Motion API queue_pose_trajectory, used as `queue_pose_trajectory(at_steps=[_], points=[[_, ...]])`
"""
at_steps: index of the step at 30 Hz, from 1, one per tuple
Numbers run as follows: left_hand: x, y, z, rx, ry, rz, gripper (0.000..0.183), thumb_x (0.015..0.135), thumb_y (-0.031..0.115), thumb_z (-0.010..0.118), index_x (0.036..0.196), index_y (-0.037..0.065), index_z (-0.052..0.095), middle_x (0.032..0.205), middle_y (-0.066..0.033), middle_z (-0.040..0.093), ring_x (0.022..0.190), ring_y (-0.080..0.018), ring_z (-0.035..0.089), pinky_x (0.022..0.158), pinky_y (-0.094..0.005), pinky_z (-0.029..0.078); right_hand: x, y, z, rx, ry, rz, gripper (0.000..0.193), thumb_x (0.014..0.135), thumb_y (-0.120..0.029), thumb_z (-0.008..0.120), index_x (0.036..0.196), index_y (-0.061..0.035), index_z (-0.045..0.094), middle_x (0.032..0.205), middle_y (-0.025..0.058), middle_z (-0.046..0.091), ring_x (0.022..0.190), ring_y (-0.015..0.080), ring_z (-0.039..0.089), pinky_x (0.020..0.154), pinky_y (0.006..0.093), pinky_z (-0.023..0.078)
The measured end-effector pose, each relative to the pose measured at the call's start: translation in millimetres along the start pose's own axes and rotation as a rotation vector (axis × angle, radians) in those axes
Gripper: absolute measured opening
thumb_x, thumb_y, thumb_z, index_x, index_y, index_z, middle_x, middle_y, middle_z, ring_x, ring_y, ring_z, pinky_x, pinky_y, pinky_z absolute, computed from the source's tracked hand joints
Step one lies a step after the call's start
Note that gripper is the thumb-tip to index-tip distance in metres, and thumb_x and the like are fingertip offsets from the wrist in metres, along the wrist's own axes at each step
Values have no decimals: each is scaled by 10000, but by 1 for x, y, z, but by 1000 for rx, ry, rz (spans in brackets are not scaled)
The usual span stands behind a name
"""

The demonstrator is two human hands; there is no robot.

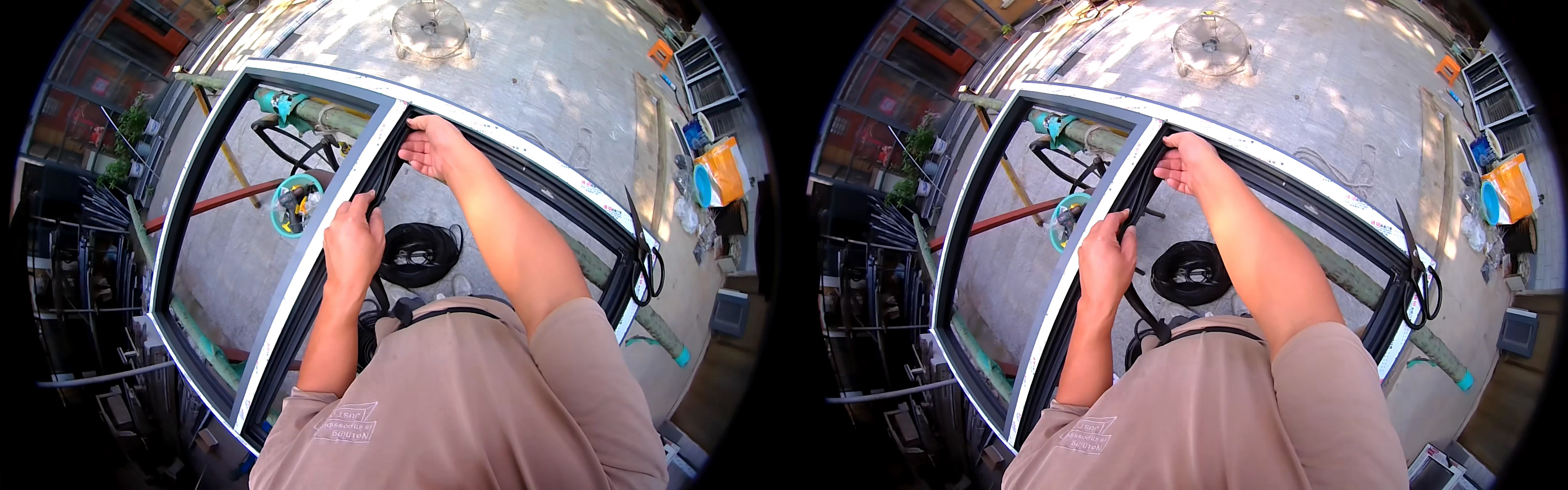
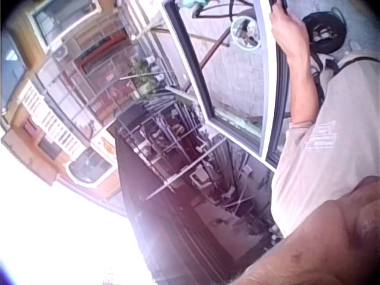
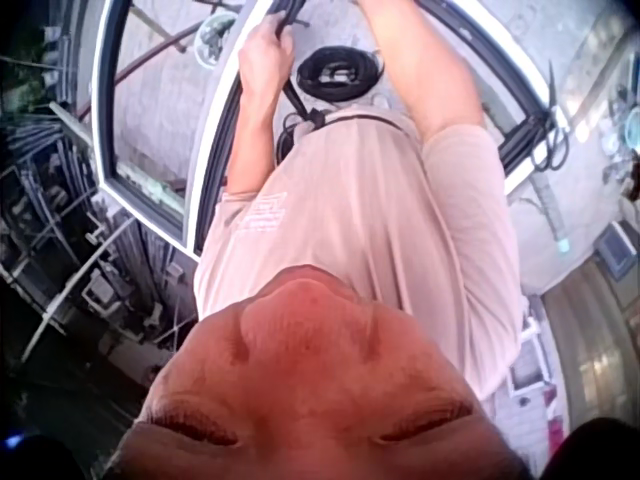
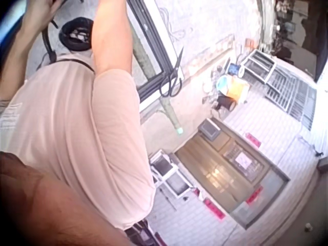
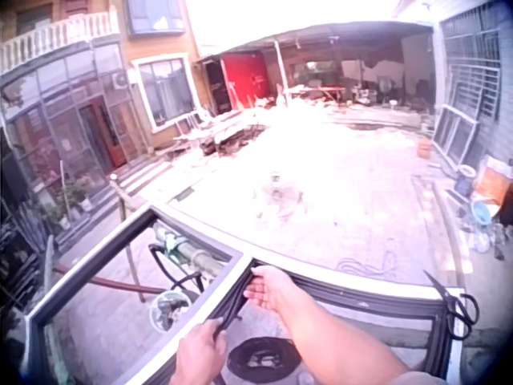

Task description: The person uses shears to cut a rubber sealing strip and then presses the strip into the groove of a metal window frame by hand.

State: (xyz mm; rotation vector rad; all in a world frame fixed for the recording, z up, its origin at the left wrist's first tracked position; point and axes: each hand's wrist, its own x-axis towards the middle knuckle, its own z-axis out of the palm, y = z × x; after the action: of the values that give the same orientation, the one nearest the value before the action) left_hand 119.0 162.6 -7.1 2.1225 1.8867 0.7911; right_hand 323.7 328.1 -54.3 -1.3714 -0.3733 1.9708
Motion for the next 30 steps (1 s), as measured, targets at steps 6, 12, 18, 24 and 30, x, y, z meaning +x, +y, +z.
queue_pose_trajectory(at_steps=[6,12,18,24,30], points=[[-1,1,-1,-17,-18,-26,261,1017,135,775,1263,58,814,1043,-268,802,916,-503,790,852,-579,644,1,7,6,-6,61,-55,313,1107,-452,726,1049,-146,755,961,18,814,814,180,791,721,358,556],[1,1,1,-18,0,-11,255,1019,129,770,1254,41,814,1055,-272,805,928,-505,791,857,-578,647,2,12,3,1,76,-116,271,1127,-420,767,1116,-150,755,1001,17,808,837,168,794,718,336,561],[2,3,3,3,31,-29,247,1019,120,764,1243,28,814,1080,-268,810,951,-495,794,873,-570,645,-4,28,8,-11,76,-235,284,1098,-376,810,1156,-98,798,1014,37,805,859,154,788,743,314,571],[7,6,7,24,42,-7,245,1014,98,768,1238,7,811,1102,-261,816,974,-482,798,889,-556,641,0,40,13,-12,133,-357,378,1080,-380,826,1160,-11,808,1035,72,821,849,170,800,709,324,581],[10,4,6,96,36,-5,246,1016,86,764,1234,-19,804,1113,-275,815,1016,-487,793,924,-549,633,-4,50,24,-98,173,-425,418,1099,-421,801,1113,-4,819,959,73,819,809,161,786,701,319,571]])
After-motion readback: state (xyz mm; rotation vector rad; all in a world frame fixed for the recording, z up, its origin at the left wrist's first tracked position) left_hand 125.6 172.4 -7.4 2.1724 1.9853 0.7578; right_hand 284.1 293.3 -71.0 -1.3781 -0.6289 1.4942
